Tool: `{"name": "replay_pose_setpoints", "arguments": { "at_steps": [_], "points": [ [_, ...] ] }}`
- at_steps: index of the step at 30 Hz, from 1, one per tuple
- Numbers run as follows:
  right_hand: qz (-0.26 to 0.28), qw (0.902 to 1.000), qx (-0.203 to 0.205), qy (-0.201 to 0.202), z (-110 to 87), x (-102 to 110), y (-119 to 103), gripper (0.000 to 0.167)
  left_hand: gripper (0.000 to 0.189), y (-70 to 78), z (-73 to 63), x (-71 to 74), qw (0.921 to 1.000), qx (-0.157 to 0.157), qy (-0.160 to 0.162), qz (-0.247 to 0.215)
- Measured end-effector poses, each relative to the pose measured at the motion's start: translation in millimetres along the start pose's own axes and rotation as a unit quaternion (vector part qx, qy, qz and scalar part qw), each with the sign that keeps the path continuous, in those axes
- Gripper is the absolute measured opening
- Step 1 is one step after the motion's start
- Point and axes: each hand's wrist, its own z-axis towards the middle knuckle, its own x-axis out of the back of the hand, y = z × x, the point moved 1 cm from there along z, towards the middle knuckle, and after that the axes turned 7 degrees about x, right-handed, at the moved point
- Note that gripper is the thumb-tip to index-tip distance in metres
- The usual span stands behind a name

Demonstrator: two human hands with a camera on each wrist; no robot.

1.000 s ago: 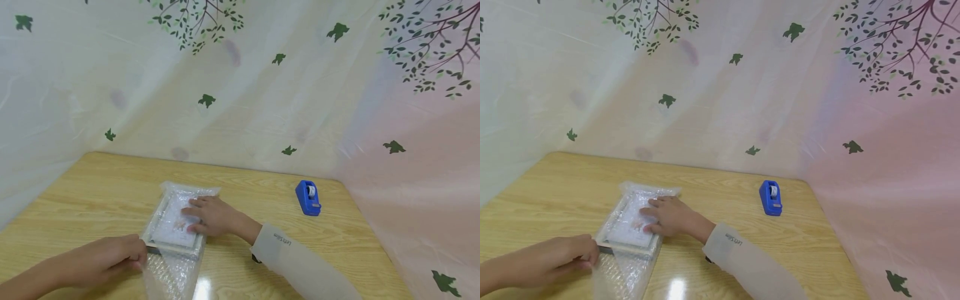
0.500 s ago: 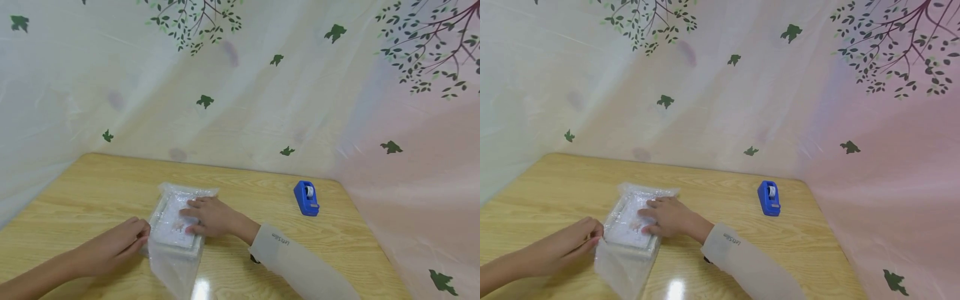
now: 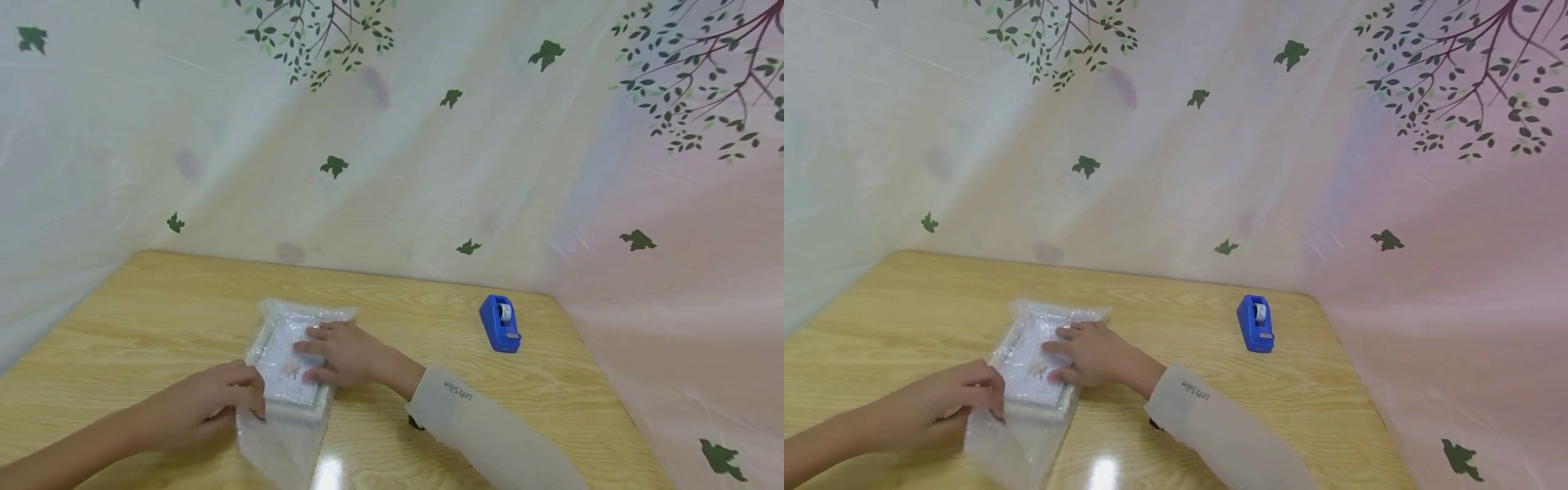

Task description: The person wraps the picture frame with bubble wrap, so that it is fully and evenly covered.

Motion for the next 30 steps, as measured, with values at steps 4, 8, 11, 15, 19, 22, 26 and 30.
{"name": "replay_pose_setpoints", "arguments": {
  "at_steps": [4,8,11,15,19,22,26,30],
  "points": [
    [-0.002,1.0,-0.002,0.002,-0.2,0,0,0.061,0.046,7.2,2.7,-2.9,0.9994,-0.026,-0.011,0.022],
    [-0.005,1.0,-0.001,0.003,-0.1,1,0,0.06,0.044,9.7,1.9,-2.7,0.9992,-0.024,-0.019,0.026],
    [-0.006,1.0,0.0,0.003,0.1,1,-1,0.06,0.038,9.7,1.5,-3.2,0.9992,-0.027,-0.018,0.022],
    [-0.004,1.0,0.0,0.002,0.3,1,-1,0.06,0.023,11.3,3.9,-5.2,0.9995,-0.031,-0.01,0.004],
    [-0.006,1.0,0.002,0.003,0.6,0,-1,0.061,0.022,15.7,7.0,-6.5,0.9996,-0.028,-0.008,-0.008],
    [-0.01,0.9999,0.005,0.004,1.0,0,-1,0.061,0.027,18.0,10.6,-8.6,0.9989,-0.045,-0.008,-0.007],
    [-0.012,0.9999,0.005,0.006,0.3,1,-1,0.06,0.044,22.1,16.4,-13.5,0.9964,-0.081,-0.022,0.001],
    [-0.013,0.9999,0.004,0.007,-0.2,2,-1,0.06,0.049,30.0,20.5,-16.7,0.9946,-0.094,-0.034,0.029]
  ]
}}
